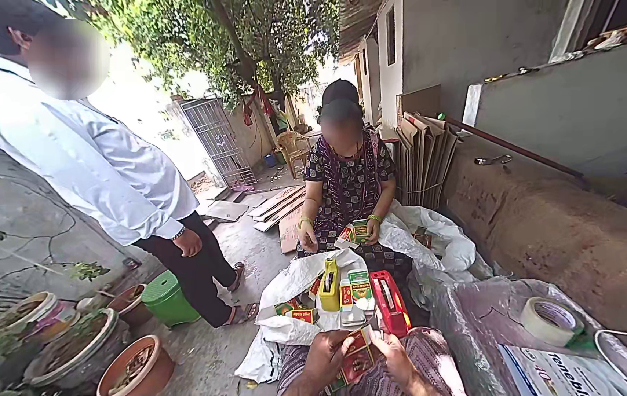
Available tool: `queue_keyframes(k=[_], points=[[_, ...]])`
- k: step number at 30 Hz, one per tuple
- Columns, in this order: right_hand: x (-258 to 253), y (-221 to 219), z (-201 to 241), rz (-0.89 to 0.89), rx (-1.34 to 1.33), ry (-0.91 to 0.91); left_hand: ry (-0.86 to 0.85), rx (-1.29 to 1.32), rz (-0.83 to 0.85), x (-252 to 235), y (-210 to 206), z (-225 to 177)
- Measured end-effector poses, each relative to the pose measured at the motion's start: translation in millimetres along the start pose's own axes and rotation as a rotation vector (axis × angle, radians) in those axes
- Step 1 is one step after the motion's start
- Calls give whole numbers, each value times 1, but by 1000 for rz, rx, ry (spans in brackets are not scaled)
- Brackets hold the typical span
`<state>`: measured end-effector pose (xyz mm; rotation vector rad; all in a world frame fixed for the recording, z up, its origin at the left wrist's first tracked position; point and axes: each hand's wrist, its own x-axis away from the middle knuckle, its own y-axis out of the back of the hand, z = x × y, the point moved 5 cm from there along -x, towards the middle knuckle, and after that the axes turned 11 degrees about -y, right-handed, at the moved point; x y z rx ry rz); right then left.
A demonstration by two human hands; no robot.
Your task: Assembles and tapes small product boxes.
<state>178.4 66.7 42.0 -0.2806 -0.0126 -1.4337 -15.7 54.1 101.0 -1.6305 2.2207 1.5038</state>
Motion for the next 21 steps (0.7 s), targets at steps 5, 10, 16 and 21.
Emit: queue_keyframes(k=[5, 10, 16, 21], points=[[4, 0, -3, -164, 49, -33, 60, -585, 155, -3, -19, -18], [3, -6, -3, -92, 30, -9, 236, -504, 287, 4, -36, -24], [4, 13, 13, -360, 60, 145, 508, -69, 29, 12, -11, 2], [-4, 9, 1, -215, -21, 5, 651, 650, -220, 15, -17, 12]])
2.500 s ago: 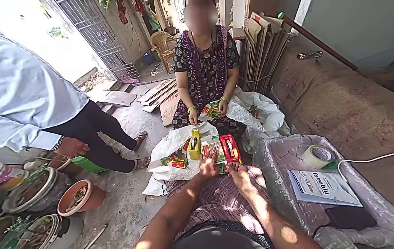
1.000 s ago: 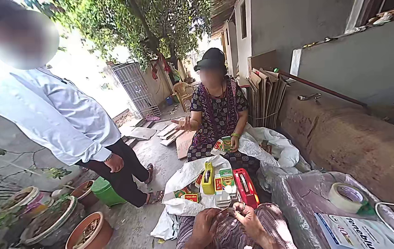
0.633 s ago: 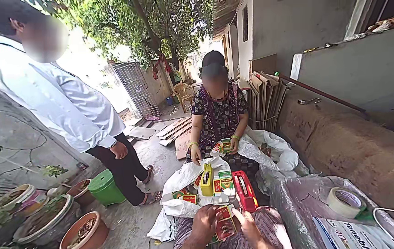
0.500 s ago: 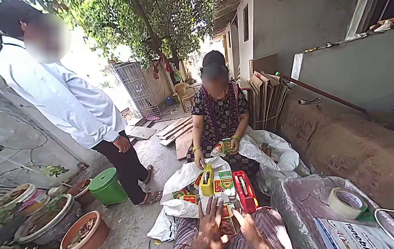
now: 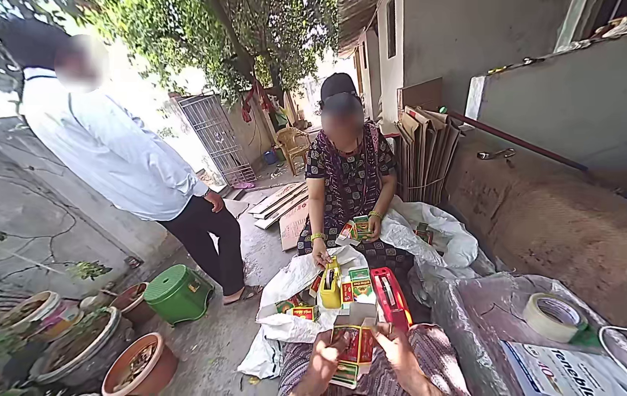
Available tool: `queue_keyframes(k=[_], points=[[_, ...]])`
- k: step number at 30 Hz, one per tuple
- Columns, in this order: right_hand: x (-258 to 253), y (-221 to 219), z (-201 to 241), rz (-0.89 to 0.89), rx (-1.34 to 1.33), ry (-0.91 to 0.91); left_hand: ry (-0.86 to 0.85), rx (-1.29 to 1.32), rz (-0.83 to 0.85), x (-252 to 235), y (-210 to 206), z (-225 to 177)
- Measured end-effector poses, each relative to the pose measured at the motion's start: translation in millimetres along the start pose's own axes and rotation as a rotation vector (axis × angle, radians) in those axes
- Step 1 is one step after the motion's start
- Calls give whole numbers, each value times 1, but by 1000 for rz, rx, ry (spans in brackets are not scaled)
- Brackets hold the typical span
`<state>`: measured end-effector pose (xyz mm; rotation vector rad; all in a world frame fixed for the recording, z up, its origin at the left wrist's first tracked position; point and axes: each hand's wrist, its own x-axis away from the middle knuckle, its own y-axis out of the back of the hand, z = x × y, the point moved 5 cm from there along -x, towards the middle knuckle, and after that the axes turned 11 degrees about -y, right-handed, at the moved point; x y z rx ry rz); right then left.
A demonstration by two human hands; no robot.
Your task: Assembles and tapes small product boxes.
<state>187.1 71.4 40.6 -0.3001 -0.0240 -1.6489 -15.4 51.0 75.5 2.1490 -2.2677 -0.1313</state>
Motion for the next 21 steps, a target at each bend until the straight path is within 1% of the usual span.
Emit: queue_keyframes(k=[2, 4, 5, 6, 8, 9, 11, 13, 16, 18, 21], points=[[2, 1, -1, -41, 39, 6, -20, 43, 76, 3, -7, -2], [3, 6, -1, -99, -8, -21, -48, -42, 184, 8, -11, -4], [2, 7, -2, -102, -40, -30, -88, -60, 210, 11, -12, -5], [3, 5, -3, -74, -75, -41, -162, -50, 218, 12, -13, -7], [7, -1, -6, 45, -137, -73, -317, -52, 189, 11, -12, -13], [7, -4, -8, 96, -148, -76, -352, -57, 165, 8, -10, -16], [7, -7, -11, 100, -113, -56, -340, -45, 144, 5, -8, -21], [6, -6, -10, 80, -75, -53, -349, -9, 162, 5, -9, -20], [11, -12, -10, 175, -121, -108, -382, -39, 106, 3, -6, -22], [16, -15, -9, 193, -133, -139, -329, -70, 58, 1, -3, -27], [17, -15, -10, 171, -133, -157, -299, 6, 80, 2, -4, -30]])
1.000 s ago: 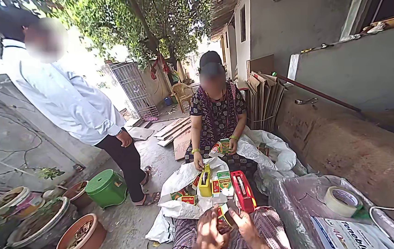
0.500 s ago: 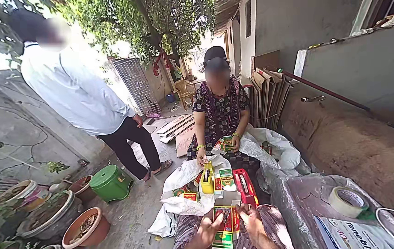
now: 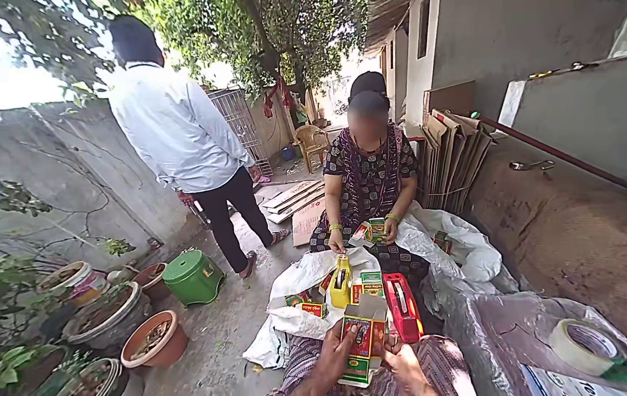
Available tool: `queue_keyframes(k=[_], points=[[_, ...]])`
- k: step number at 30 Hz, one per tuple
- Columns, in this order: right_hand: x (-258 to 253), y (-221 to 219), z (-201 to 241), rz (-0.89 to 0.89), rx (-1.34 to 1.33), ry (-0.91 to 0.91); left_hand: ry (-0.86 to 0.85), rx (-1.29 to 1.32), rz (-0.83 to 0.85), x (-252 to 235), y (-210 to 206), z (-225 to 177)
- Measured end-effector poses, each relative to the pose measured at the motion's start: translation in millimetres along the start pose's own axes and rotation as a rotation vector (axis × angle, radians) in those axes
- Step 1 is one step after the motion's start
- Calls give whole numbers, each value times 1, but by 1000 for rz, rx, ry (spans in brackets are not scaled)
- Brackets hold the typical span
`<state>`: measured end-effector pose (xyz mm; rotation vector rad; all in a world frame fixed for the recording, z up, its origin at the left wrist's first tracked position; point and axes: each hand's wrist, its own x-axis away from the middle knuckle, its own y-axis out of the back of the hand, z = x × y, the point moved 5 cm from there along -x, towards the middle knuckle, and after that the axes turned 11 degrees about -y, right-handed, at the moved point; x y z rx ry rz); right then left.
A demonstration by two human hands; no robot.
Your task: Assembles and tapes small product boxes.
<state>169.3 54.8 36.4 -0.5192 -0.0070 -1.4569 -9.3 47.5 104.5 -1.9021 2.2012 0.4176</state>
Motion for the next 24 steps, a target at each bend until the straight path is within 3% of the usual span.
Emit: queue_keyframes(k=[6, 10, 14, 19, 24], points=[[6, -5, 5, 52, 48, -33, 24, 99, -67, -2, 3, 2], [10, -3, 18, -49, 226, 287, 31, 82, -8, 1, 4, 4], [12, 4, 33, -115, 474, 556, 176, 201, 44, 6, -5, 6], [10, 5, 33, -73, 381, 448, 184, 166, 70, 8, -7, 8], [9, 0, 31, 154, 247, 385, 209, 207, 93, 6, -12, 9]])
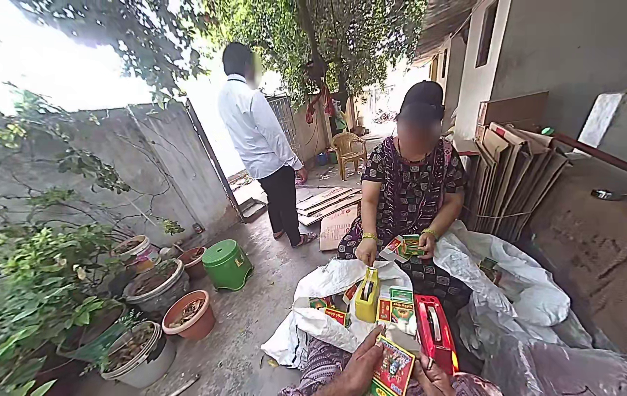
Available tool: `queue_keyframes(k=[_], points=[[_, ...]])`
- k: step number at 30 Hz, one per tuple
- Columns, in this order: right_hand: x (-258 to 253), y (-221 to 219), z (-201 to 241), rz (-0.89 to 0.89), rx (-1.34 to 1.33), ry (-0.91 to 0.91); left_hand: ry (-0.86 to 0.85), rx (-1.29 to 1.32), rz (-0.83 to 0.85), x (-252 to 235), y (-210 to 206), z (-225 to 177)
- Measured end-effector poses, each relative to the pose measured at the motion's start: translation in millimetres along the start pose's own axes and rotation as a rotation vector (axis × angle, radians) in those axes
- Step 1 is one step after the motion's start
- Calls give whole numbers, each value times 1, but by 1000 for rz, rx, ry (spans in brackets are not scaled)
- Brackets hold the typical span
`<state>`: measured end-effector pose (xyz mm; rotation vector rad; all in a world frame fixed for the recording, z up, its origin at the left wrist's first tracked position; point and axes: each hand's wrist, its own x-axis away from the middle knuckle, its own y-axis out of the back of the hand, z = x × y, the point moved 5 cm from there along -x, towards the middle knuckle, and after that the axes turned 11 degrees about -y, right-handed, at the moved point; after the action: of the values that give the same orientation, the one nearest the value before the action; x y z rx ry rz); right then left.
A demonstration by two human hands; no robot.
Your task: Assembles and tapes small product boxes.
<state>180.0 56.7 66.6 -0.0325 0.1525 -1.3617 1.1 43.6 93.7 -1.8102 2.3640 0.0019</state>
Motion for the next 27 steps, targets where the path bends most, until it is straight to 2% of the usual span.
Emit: queue_keyframes(k=[4, 6, 11, 12, 15, 17, 22, 24, 27], points=[[-5, 7, -5, 48, 121, -17, 38, 45, 146, -1, 5, 4], [-5, 9, -8, 68, 146, -30, 4, -26, 219, -3, 8, 6], [-5, 6, 4, -24, 20, 89, -182, -315, 162, -8, 11, 1], [-6, 7, 5, -47, -33, 69, -195, -351, 166, -9, 10, 1], [-9, 16, -2, -168, -103, -158, -254, -442, 245, -10, 3, 1], [-10, 21, -9, -215, -106, -206, -285, -517, 311, -11, -3, 0], [-9, 25, -3, -262, -19, -48, -187, -632, 319, -16, -13, -7], [-4, 26, 7, -310, 49, 61, -89, -507, 244, -19, -13, -8], [3, 20, 17, -309, 181, 246, -62, -290, 75, -30, -8, -10]])
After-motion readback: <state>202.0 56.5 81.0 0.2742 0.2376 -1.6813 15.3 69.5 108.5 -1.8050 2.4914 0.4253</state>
